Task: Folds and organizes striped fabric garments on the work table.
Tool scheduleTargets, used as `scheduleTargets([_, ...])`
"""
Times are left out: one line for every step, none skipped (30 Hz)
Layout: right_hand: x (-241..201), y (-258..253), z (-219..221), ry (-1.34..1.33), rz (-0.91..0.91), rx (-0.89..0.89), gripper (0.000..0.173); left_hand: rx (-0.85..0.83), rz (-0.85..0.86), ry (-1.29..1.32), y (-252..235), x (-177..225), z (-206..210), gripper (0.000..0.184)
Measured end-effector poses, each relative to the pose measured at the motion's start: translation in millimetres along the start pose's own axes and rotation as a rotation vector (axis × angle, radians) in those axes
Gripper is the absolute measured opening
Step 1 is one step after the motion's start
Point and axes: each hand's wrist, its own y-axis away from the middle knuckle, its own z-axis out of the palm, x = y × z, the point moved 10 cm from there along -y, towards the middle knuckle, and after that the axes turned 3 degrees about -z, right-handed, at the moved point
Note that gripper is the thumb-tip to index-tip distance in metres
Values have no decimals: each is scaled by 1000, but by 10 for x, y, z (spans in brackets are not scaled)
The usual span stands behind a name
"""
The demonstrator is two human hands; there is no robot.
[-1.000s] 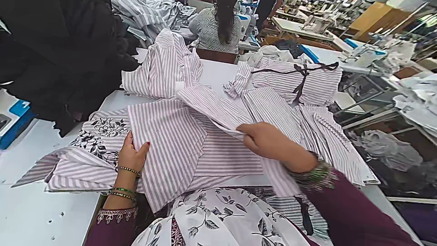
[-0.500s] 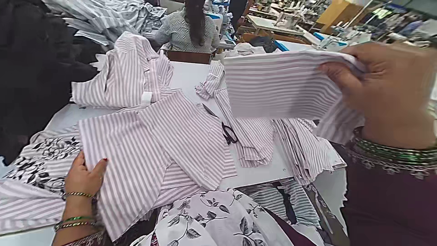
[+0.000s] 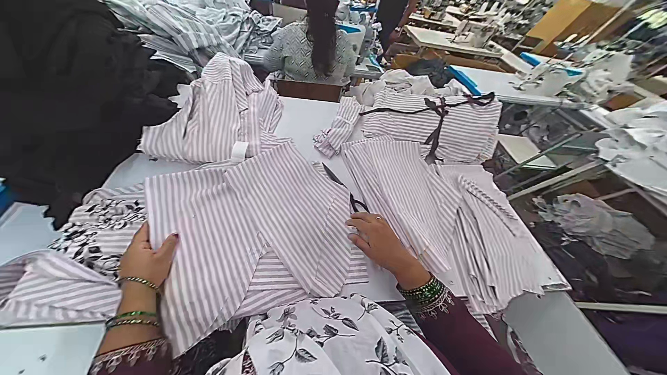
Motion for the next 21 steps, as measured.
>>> scheduleTargets([-222, -92, 103, -58, -91, -5, 30, 8, -14, -27, 3, 16, -7, 63])
scheduleTargets([-457, -171, 217, -111, -187, -18, 28, 15, -27, -55, 8, 30, -9, 61])
scheduleTargets([-679, -238, 340, -144, -274, -33, 26, 17, -39, -75, 10, 37, -6, 61])
scheduleTargets([-880, -298, 462, -158, -343, -43, 25, 16, -45, -89, 7, 40, 0, 60])
scheduleTargets([-1047, -352, 592, -157, -387, -56, 26, 17, -50, -98, 3, 42, 5, 59])
scheduleTargets([-1160, -399, 744, -137, -386, -107, 30, 18, -57, -99, -3, 38, 11, 59])
scheduleTargets([-1223, -438, 906, -97, -363, -175, 36, 15, -63, -100, -9, 36, 18, 59])
scheduleTargets([-1239, -471, 1057, -45, -334, -229, 41, 11, -68, -97, -14, 33, 24, 60])
scheduleTargets([-1226, -497, 1161, 1, -318, -234, 43, 9, -74, -96, -16, 25, 26, 60])
scheduleTargets([-1203, -527, 1190, 31, -319, -167, 40, 6, -77, -98, -18, 12, 23, 61])
scheduleTargets([-1158, -560, 1190, 41, -285, -136, 39, 2, -82, -100, -21, 2, 19, 61])
scheduleTargets([-1099, -593, 1178, 28, -227, -145, 41, -3, -87, -102, -23, -4, 18, 61])
scheduleTargets([-1033, -618, 1169, 2, -163, -170, 42, -10, -94, -104, -23, -7, 19, 61])
scheduleTargets([-987, -637, 1148, -26, -129, -160, 39, -12, -96, -103, -20, -5, 18, 60])
scheduleTargets([-965, -647, 1121, -46, -129, -117, 35, -19, -99, -103, -16, -2, 21, 60])
scheduleTargets([-958, -652, 1100, -50, -142, -69, 31, -24, -98, -101, -16, -3, 25, 60])
scheduleTargets([-957, -655, 1089, -44, -151, -38, 28, -30, -98, -98, -19, -3, 29, 60])
scheduleTargets([-962, -659, 1083, -32, -154, -22, 28, -36, -99, -97, -25, -3, 33, 60])
scheduleTargets([-967, -662, 1086, -21, -145, -27, 29, -37, -99, -96, -29, -5, 35, 60])
scheduleTargets([-970, -665, 1091, -14, -137, -33, 30, -32, -91, -93, -34, -8, 34, 60])
scheduleTargets([-971, -669, 1098, -7, -129, -44, 31, -30, -86, -90, -38, -13, 35, 60])
